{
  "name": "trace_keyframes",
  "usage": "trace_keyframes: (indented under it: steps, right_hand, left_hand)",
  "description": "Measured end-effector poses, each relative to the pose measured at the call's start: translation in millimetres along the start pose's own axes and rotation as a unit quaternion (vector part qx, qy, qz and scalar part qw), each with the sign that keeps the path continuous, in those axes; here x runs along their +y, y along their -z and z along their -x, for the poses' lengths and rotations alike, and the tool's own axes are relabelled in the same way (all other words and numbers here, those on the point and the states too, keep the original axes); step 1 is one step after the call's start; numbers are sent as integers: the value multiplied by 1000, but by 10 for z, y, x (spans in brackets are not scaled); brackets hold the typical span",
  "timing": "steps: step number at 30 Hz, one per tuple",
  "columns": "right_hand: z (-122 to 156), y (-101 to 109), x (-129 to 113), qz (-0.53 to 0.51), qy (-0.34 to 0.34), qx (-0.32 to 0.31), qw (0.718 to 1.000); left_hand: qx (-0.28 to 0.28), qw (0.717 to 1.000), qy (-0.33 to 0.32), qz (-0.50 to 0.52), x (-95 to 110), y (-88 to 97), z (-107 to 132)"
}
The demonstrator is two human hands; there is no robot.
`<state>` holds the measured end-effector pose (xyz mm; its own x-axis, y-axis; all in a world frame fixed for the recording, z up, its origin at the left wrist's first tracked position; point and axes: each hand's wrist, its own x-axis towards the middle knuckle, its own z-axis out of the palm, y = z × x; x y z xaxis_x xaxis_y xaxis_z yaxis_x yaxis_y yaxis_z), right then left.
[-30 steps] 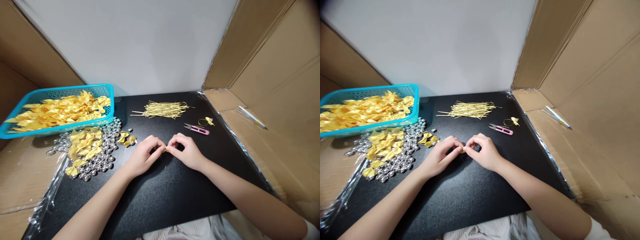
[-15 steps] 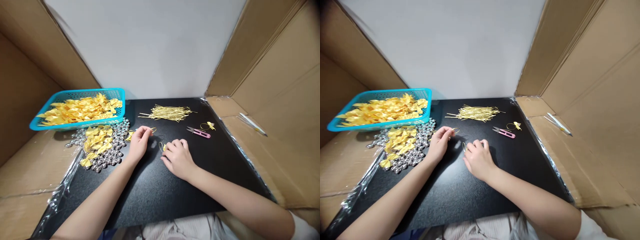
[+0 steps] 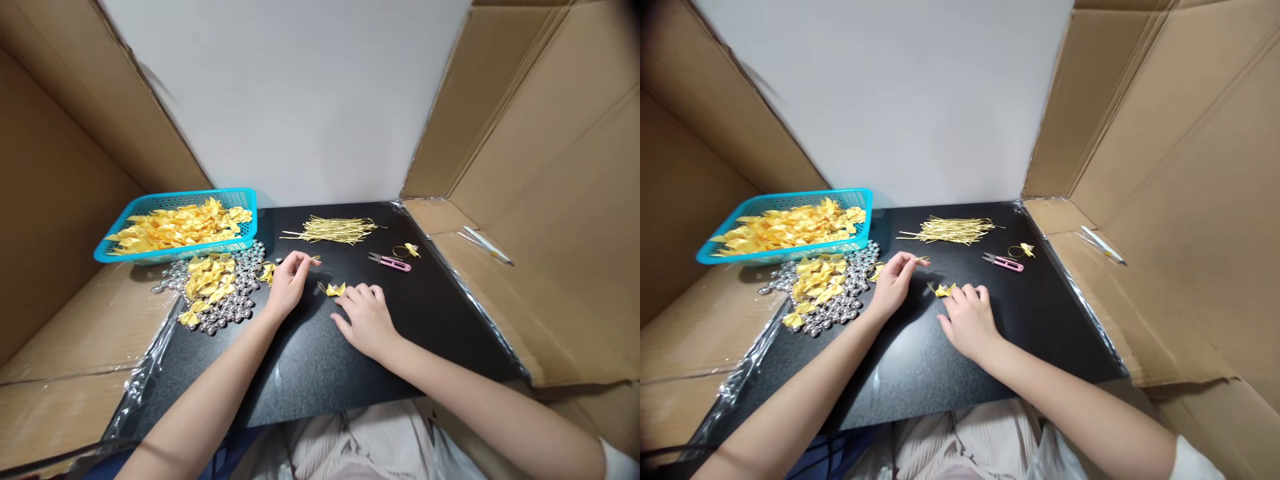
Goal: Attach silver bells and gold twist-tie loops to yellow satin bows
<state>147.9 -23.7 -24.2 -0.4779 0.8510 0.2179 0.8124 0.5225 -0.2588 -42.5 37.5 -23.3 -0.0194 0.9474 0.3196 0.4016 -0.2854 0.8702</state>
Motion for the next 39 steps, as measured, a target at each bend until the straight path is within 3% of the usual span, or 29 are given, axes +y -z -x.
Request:
trace_keyframes:
  steps: [6,11,15,20,25,27,30,34,37,39]
  right_hand:
    - [-320,-5,77,11,-21,-12,1000]
    - [-481,81,279,10,82,-59,995]
    - [-320,156,349,7,171,-89,981]
    - [50,262,392,12,209,-98,973]
    - [176,366,565,19,189,-89,978]
    - [178,406,631,23,171,-84,981]
    - [179,436,563,27,128,-70,989]
    - [139,320,131,-11,13,-37,999]
    - [51,171,-137,17,-9,-58,998]
    - [-9,110,-166,21,-11,-66,998]
  left_hand:
    - [10,998,-33,-60,-9,14,30]
    - [18,994,-61,-86,-12,52,24]
    - [4,993,-81,-87,0,80,16]
    - [-59,990,-106,-74,42,56,-30]
    - [-188,974,-120,-49,108,-31,-30]
    - [-212,969,-120,-42,135,-40,-10]
    - [-189,975,-109,-43,135,10,-14]
    - [-95,989,-85,-75,44,133,-88]
    - [-55,992,-65,-93,-16,182,-109]
    - [-65,992,-54,-94,-20,178,-80]
